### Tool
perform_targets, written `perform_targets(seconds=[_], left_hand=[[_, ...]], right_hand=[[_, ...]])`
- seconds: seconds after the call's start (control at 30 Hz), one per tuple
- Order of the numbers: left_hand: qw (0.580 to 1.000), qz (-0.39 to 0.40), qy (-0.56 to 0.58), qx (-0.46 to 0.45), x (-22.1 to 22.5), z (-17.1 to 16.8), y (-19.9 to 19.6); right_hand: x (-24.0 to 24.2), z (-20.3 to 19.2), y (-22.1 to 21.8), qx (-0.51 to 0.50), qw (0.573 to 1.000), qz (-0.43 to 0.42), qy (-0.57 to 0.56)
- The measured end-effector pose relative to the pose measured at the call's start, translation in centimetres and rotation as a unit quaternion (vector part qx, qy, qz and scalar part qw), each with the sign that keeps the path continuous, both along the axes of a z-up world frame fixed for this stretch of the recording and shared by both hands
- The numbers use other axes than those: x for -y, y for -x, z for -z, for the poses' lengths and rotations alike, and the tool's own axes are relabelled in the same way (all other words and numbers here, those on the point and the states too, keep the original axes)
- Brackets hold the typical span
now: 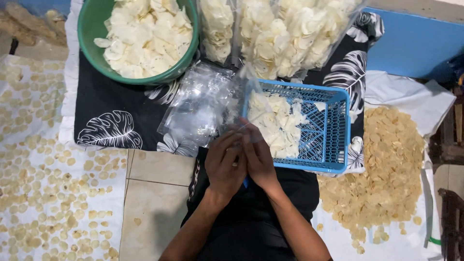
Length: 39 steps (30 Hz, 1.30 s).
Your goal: Packaging white chips from a basket into clear plastic bags by hand.
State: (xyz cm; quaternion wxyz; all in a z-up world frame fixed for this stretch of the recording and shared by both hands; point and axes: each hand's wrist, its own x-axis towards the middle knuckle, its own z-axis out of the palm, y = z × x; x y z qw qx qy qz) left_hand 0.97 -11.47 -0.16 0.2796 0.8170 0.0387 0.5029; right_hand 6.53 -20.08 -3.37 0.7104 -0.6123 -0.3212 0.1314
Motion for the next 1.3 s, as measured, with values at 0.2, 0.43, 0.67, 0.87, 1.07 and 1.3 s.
perform_targets(seconds=[0.2, 0.43, 0.67, 0.87, 1.07, 1.3], left_hand=[[0.993, -0.024, 0.105, 0.042, -1.2, 3.4, 1.5], [0.975, 0.048, 0.203, -0.069, -3.1, 4.0, 2.6], [0.847, 0.211, 0.443, -0.205, -1.2, 4.9, 2.6], [0.858, 0.204, 0.417, -0.218, -0.4, 1.9, 2.9], [0.895, 0.164, 0.366, -0.193, 0.7, 1.4, 2.5], [0.836, 0.236, 0.42, -0.263, -0.5, 3.1, 3.1]], right_hand=[[0.0, 4.0, 2.4, -0.064, 0.994, 0.023, 0.08], [0.5, 3.5, 1.3, -0.042, 0.998, -0.024, 0.036], [4.4, 10.0, 0.2, -0.094, 0.995, -0.031, -0.015], [3.1, 2.5, -0.5, -0.053, 0.994, -0.053, -0.08], [5.3, 4.8, 0.3, 0.039, 0.996, 0.029, 0.07], [5.0, 2.5, -0.2, 0.074, 0.997, 0.008, 0.002]])
